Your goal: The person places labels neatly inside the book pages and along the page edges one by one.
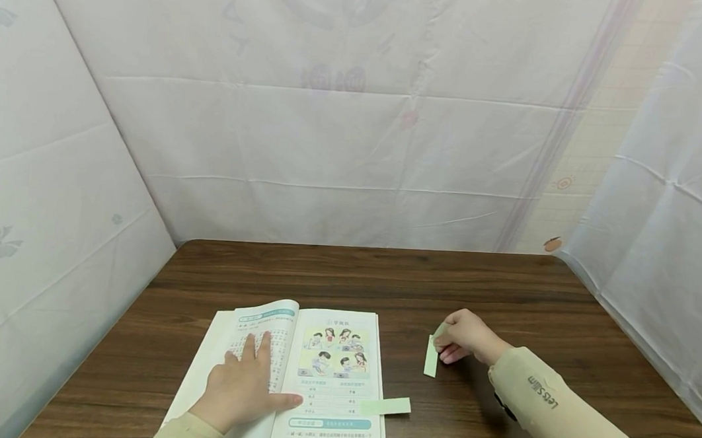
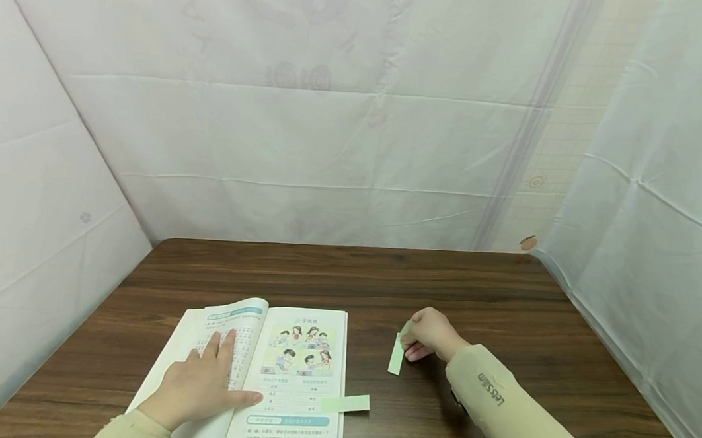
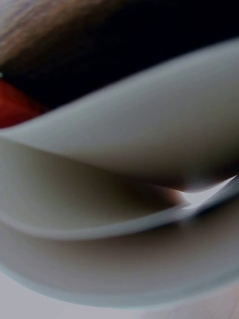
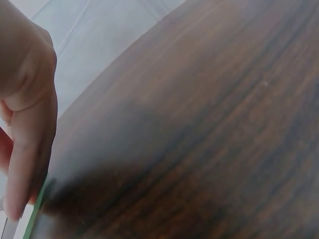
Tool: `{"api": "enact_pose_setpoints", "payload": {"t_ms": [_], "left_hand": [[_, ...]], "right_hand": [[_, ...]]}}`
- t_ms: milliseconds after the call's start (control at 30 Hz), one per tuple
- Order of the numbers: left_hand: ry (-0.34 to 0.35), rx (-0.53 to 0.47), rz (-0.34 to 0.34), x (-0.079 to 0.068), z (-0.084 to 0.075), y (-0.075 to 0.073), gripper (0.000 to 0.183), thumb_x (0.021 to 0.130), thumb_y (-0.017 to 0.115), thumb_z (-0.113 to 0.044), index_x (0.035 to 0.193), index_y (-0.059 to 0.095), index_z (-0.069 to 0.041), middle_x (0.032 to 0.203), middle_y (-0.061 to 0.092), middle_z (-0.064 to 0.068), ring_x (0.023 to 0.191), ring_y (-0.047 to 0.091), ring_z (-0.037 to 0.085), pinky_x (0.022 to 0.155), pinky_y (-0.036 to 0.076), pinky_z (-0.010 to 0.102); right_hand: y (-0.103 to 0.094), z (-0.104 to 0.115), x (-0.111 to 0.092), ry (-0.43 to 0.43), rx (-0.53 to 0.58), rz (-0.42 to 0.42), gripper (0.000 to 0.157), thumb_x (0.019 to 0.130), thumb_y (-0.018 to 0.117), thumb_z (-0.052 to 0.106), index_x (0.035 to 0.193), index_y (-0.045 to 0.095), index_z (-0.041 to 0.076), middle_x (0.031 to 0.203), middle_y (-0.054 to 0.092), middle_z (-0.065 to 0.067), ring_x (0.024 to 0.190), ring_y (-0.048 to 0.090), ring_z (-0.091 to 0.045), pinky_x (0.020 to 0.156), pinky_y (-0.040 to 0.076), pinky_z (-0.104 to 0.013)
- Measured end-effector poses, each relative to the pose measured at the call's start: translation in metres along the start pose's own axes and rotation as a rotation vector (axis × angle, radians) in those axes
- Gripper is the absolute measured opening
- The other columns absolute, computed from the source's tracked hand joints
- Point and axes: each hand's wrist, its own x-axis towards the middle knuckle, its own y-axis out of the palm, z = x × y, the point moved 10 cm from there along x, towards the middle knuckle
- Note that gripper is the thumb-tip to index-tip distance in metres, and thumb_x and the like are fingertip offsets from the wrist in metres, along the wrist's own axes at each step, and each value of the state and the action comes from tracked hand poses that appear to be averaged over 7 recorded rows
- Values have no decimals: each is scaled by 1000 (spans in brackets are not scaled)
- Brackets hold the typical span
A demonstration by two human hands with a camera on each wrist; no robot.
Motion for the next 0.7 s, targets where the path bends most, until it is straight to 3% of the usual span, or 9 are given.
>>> {"api": "enact_pose_setpoints", "payload": {"t_ms": [700], "left_hand": [[2,2,-8,0,0,0,129,62,71,-80,150,32,5,148,36,38,119,45,67,81,47,64]], "right_hand": [[3,12,-7,-3,-24,124,7,95,56,-5,92,53,0,73,70,-12,59,68,-14,57,57,-28]]}}
